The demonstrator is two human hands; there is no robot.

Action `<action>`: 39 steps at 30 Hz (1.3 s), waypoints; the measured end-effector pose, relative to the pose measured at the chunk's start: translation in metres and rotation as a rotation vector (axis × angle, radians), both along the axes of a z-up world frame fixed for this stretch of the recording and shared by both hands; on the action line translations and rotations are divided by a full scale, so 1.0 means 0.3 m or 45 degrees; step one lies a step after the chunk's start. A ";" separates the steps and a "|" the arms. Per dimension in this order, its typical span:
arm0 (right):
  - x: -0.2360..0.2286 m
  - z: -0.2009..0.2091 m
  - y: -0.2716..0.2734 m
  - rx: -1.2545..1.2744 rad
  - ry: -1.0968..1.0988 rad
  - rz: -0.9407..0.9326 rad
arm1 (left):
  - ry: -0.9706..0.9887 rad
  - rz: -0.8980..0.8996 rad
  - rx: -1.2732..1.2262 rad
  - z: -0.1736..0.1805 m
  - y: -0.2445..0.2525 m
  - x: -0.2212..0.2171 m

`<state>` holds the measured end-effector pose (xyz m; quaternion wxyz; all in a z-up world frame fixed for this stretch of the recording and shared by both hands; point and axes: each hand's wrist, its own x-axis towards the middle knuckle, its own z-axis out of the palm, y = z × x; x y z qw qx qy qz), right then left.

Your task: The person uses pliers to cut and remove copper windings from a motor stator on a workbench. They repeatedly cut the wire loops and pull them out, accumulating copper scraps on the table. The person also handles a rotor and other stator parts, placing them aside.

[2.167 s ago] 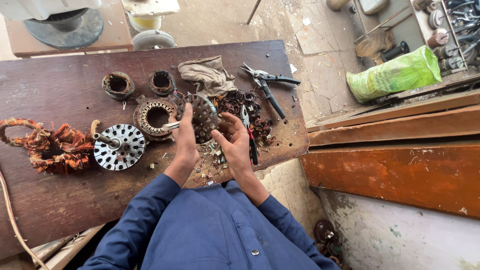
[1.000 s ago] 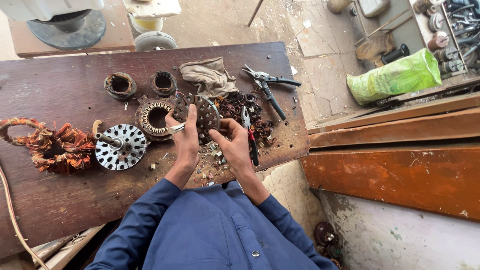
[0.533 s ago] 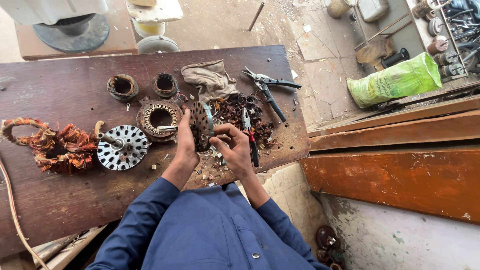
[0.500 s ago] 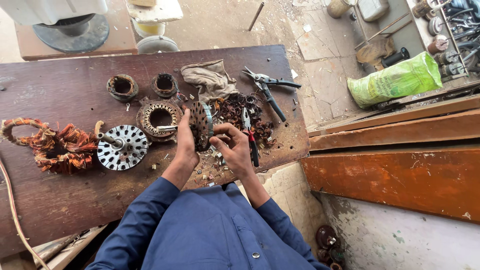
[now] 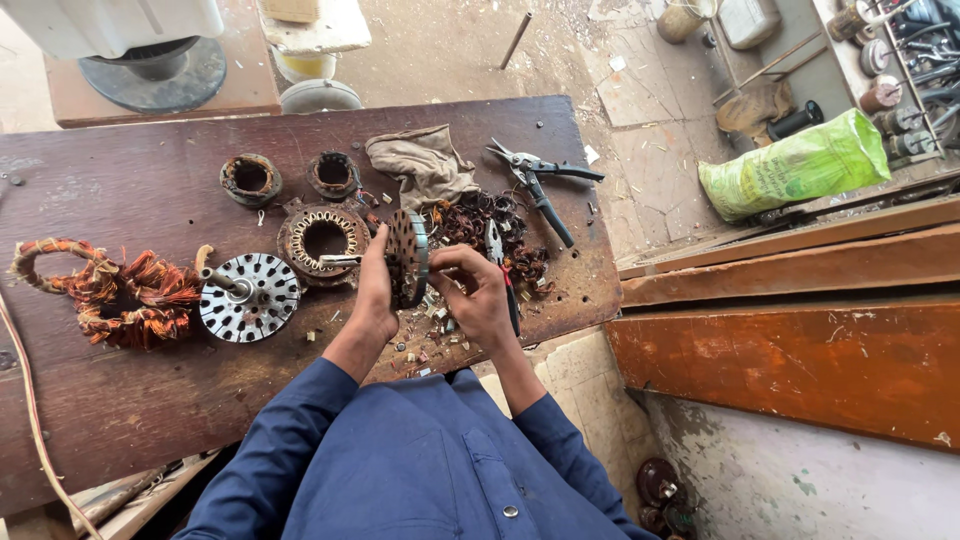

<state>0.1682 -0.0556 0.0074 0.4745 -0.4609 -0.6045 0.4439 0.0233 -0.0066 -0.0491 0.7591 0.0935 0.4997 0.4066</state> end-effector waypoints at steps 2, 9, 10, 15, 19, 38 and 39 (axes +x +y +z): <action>0.005 0.014 0.000 0.005 -0.049 -0.083 | -0.035 -0.018 0.062 -0.009 0.003 0.006; 0.008 0.036 -0.001 0.309 -0.342 -0.101 | -0.037 -0.023 0.032 -0.015 -0.008 0.007; 0.008 0.036 -0.001 0.330 -0.358 -0.101 | -0.048 -0.021 0.034 -0.016 -0.007 0.009; -0.001 -0.001 0.002 0.385 -0.314 -0.081 | -0.155 -0.008 0.051 -0.034 -0.005 0.008; 0.016 -0.058 0.022 0.485 -0.335 -0.089 | -0.236 -0.044 0.073 -0.024 -0.003 0.006; 0.012 0.057 -0.015 0.369 -0.234 -0.103 | -0.060 -0.251 -0.120 -0.026 -0.012 0.003; 0.010 0.059 -0.017 0.386 -0.263 -0.113 | -0.064 -0.242 -0.116 -0.024 -0.012 0.002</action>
